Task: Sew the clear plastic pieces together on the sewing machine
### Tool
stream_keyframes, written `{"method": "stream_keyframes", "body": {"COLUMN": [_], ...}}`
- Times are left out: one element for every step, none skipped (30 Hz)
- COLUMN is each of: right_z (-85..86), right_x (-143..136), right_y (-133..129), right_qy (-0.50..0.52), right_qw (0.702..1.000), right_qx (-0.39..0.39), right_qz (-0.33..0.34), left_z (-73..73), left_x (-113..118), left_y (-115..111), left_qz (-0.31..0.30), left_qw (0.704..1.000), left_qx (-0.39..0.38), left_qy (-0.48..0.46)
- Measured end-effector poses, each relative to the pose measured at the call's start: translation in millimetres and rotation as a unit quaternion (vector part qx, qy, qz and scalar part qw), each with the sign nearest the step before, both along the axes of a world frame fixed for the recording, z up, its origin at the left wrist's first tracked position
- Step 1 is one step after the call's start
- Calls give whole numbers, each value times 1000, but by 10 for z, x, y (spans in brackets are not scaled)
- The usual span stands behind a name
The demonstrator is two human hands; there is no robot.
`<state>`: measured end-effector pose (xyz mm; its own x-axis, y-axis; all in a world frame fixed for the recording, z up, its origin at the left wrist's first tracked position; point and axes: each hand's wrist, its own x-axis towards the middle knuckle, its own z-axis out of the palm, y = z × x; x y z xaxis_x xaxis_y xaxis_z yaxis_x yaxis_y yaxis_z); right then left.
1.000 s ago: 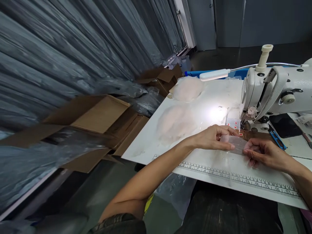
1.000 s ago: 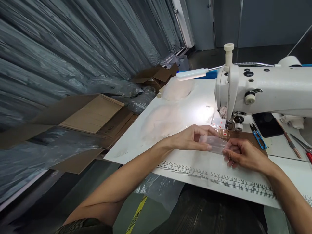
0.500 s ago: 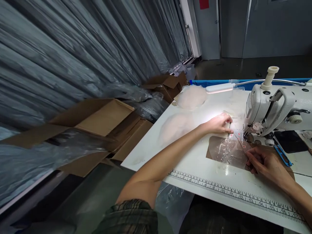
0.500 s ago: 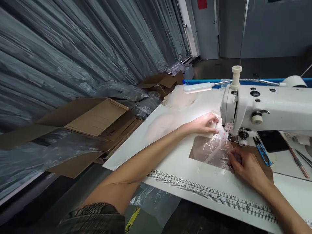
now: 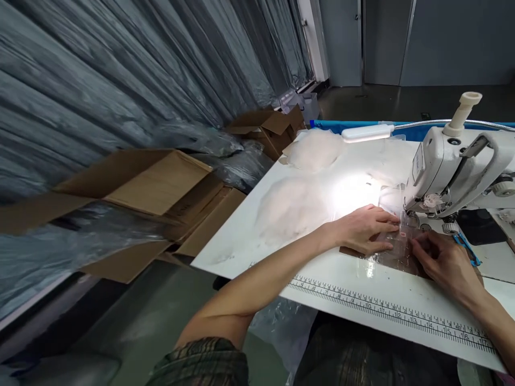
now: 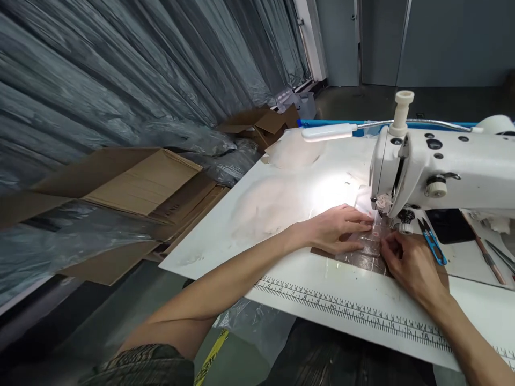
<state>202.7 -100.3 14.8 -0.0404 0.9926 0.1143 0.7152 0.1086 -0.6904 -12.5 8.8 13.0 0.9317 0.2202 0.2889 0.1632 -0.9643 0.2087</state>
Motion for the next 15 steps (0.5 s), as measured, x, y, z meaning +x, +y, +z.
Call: {"method": "stream_keyframes", "body": {"right_z": [-3, -10, -20, -33, -46, -60, -73, -85, -96, -107, -117, -125, -131, -134, -133], "right_x": [-2, -5, -10, -15, -21, -27, -32, -38, -44, -53, -63, -76, -91, -105, -117], "right_y": [0, -1, -2, -5, -8, -13, -18, -25, -31, -36, -40, -42, -42, -39, -35], "right_qy": [-31, -57, -78, -97, -116, -136, -157, -176, -194, -210, -225, -240, -256, -274, -287], "right_qw": [999, 997, 994, 991, 987, 982, 976, 970, 965, 960, 956, 952, 948, 944, 941], "right_qx": [26, 48, 68, 89, 111, 132, 151, 166, 178, 184, 188, 191, 190, 184, 175], "right_qz": [-11, -18, -19, -16, -12, -6, -1, 5, 9, 15, 21, 24, 25, 24, 23], "left_z": [-38, -73, -102, -124, -138, -143, -140, -131, -118, -105, -94, -88, -90, -98, -113], "left_x": [18, 34, 47, 54, 58, 58, 56, 56, 60, 69, 86, 107, 132, 156, 174], "left_y": [-19, -28, -31, -32, -34, -39, -48, -64, -85, -109, -137, -163, -185, -201, -208], "left_qz": [3, 10, 16, 23, 29, 39, 50, 61, 71, 78, 76, 67, 55, 46, 41], "left_qw": [1000, 998, 997, 995, 992, 988, 984, 979, 972, 966, 960, 956, 954, 956, 961], "left_qx": [28, 55, 79, 102, 124, 145, 166, 185, 203, 217, 228, 234, 236, 230, 216], "left_qy": [6, 7, 4, -1, -12, -27, -44, -66, -91, -118, -143, -163, -176, -176, -167]}}
